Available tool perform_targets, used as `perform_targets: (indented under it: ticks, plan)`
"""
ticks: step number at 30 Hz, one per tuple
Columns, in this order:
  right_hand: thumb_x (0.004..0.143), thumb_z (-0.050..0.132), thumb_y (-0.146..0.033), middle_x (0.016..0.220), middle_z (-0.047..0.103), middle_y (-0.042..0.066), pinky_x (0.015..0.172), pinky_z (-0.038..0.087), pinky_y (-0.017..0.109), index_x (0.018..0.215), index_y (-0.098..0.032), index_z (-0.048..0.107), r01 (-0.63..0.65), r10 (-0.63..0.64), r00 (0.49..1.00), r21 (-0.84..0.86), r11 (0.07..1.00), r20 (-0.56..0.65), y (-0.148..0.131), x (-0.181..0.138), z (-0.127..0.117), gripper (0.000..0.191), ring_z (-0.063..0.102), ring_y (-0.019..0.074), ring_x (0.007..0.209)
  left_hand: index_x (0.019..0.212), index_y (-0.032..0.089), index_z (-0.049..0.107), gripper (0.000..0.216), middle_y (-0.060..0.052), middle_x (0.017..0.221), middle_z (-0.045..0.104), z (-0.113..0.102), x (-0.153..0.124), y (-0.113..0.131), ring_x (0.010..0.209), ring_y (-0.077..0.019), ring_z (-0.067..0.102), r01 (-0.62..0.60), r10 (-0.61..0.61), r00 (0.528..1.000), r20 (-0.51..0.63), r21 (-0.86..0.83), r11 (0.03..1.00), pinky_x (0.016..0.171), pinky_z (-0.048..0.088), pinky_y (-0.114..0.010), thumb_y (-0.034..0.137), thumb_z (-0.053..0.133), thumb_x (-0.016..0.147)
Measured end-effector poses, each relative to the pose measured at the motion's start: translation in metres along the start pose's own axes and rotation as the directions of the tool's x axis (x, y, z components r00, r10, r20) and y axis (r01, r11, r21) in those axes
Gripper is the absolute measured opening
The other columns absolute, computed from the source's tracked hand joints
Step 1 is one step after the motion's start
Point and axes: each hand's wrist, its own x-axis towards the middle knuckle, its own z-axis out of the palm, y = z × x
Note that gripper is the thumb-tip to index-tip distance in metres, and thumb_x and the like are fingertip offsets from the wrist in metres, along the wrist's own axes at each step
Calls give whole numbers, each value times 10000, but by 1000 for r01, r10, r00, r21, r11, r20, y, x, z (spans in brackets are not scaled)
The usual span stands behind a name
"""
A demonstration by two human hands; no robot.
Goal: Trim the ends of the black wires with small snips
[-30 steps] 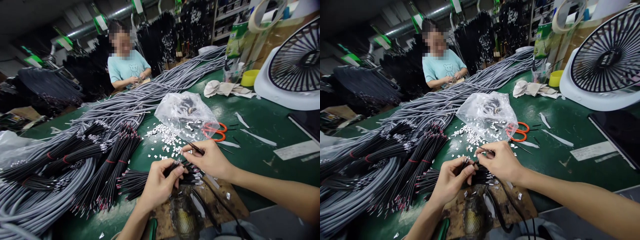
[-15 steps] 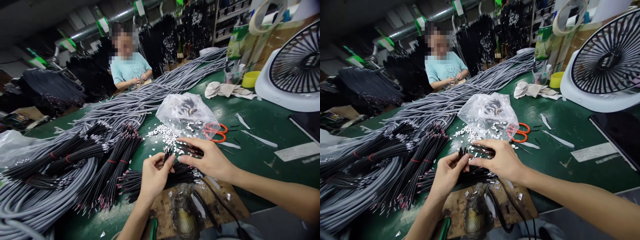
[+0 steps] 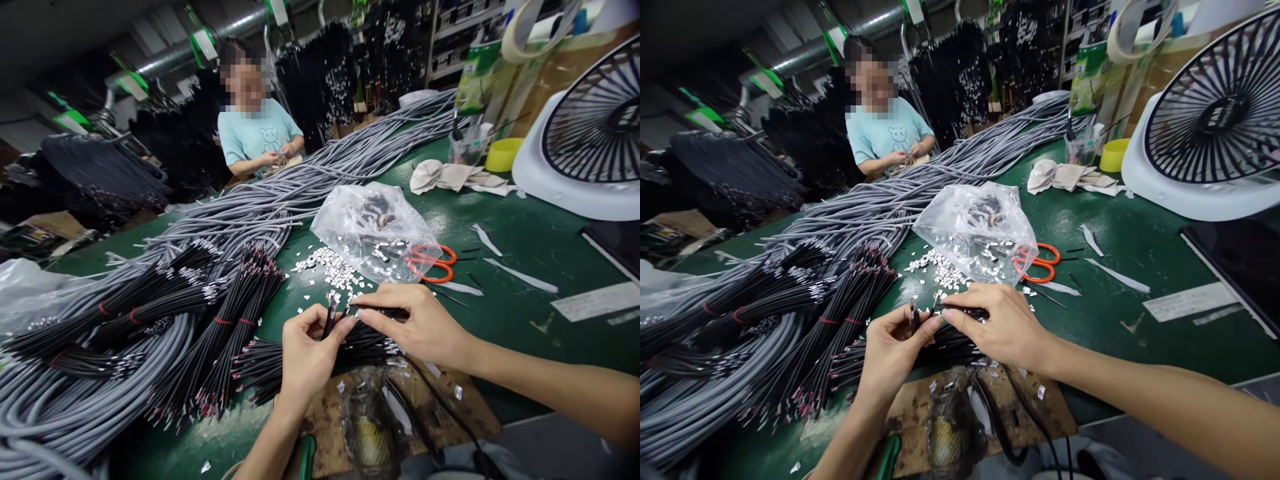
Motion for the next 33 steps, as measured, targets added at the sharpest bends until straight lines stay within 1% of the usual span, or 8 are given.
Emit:
perform_targets:
  ticks: [3,8,11,14,19,26,30,33]
  plan:
    - [829,516,-329,790,654,-7,627,401,249,967,-247,676,-13,13,1000,-7,1000,-8,0,0,0,226,568,125,695,553,132,517,252,44,475,481,-1,-1,0,462,-67,436,4,-4,999,32,-4,1000,461,352,-173,288,659,690]
    - [819,530,-312,754,655,-12,587,400,245,926,-257,689,-21,21,1000,2,1000,-22,2,1,-1,199,568,126,670,677,115,600,240,14,496,544,-5,-1,5,434,-72,483,48,-32,980,197,-74,996,437,365,-172,318,546,795]
    - [803,556,-307,816,674,3,659,427,255,914,-235,694,-22,27,996,73,997,-80,4,2,-1,191,589,138,733,683,113,606,273,19,471,523,-5,0,8,405,-65,455,47,-24,970,241,-91,995,415,339,-171,336,516,813]
    - [751,619,-346,843,679,26,634,441,249,929,-201,692,-50,74,989,178,983,-129,4,1,1,241,596,146,728,619,122,578,276,18,463,518,-2,-2,8,428,-71,455,32,-19,972,236,-50,998,440,345,-177,338,549,788]
    - [759,597,-282,664,667,15,487,399,218,802,-170,717,-74,102,990,264,962,-93,0,0,6,169,570,122,583,631,132,589,219,11,492,555,3,-4,3,473,-96,486,16,-24,988,152,49,999,471,370,-197,328,630,719]
    - [733,591,-212,723,697,33,523,447,224,810,-147,715,-74,110,988,302,951,-106,-2,-1,7,159,607,139,615,509,144,499,299,24,467,521,5,-3,1,466,-88,457,-1,-4,997,72,74,997,450,344,-192,327,662,681]
    - [719,585,-182,703,695,27,503,440,219,794,-153,712,-63,98,988,265,962,-121,0,-1,8,150,601,130,587,685,143,583,161,30,534,565,5,-4,1,474,-88,519,55,-47,992,116,-60,997,456,375,-177,275,676,678]
    - [705,584,-164,688,690,20,502,440,218,762,-157,705,-88,120,984,234,968,-129,3,0,8,134,597,126,576,710,138,591,140,19,546,573,4,-4,2,490,-84,527,28,-4,974,227,-101,995,474,380,-174,270,606,756]
